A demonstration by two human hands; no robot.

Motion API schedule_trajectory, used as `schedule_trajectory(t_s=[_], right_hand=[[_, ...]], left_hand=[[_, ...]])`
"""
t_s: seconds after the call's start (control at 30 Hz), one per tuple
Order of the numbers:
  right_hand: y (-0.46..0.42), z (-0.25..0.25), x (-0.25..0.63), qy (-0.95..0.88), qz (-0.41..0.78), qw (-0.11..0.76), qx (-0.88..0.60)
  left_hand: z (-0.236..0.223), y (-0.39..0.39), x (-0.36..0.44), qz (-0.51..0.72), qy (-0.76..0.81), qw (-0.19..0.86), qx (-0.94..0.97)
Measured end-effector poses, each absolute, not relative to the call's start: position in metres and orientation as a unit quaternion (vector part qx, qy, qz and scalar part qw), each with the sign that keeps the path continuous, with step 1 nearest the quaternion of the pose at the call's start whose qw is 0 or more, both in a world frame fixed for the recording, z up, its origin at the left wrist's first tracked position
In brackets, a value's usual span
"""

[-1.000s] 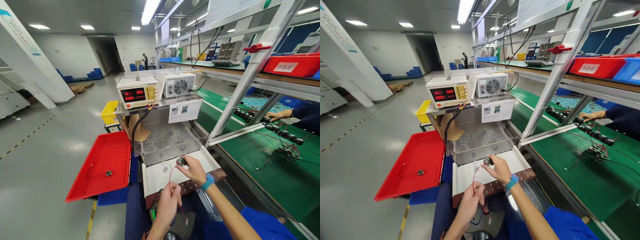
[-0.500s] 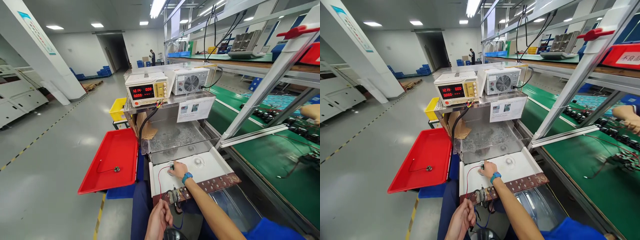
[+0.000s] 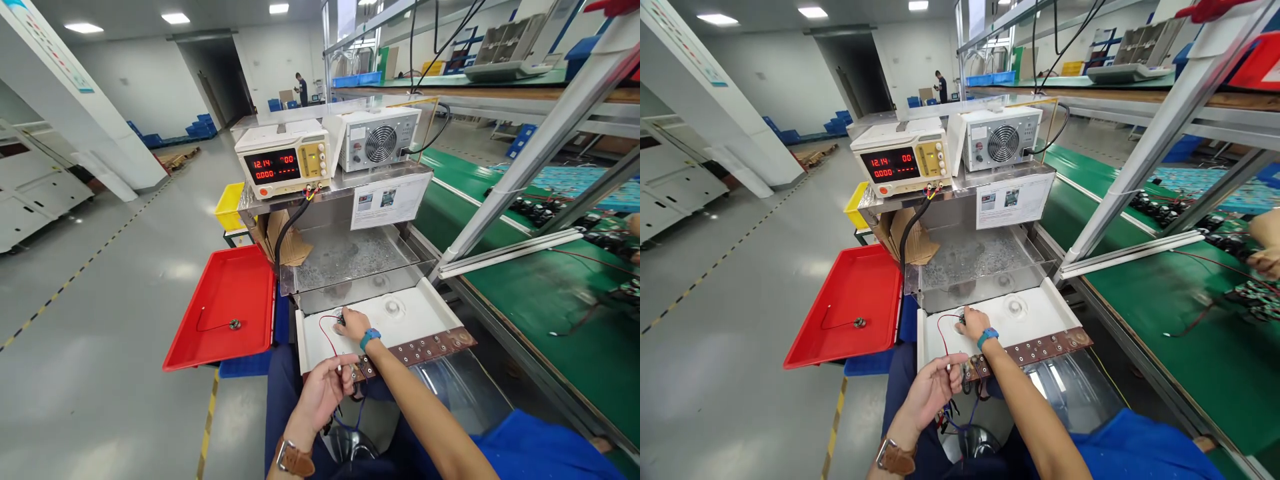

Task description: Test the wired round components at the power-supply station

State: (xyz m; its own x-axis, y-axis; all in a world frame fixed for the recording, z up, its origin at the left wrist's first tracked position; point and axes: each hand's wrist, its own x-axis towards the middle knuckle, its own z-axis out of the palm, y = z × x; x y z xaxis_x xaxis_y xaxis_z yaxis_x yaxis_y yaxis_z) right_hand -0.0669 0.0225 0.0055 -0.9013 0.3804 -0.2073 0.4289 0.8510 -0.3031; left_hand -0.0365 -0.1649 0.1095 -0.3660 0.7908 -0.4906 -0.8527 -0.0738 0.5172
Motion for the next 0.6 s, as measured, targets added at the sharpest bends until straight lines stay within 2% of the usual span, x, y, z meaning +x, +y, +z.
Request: schedule_trajectory(t_s=[0.23,0.4,0.6], right_hand=[[0.024,0.004,-0.068,0.960,-0.173,0.069,0.208],[0.025,0.001,-0.070,0.960,-0.176,0.064,0.208],[0.027,0.000,-0.074,0.953,-0.195,0.074,0.218]], left_hand=[[0.105,-0.159,-0.037,0.721,0.453,0.525,-0.003],[0.095,-0.160,-0.041,0.670,0.562,0.484,0.030],[0.066,-0.150,-0.054,0.590,0.708,0.367,0.125]])
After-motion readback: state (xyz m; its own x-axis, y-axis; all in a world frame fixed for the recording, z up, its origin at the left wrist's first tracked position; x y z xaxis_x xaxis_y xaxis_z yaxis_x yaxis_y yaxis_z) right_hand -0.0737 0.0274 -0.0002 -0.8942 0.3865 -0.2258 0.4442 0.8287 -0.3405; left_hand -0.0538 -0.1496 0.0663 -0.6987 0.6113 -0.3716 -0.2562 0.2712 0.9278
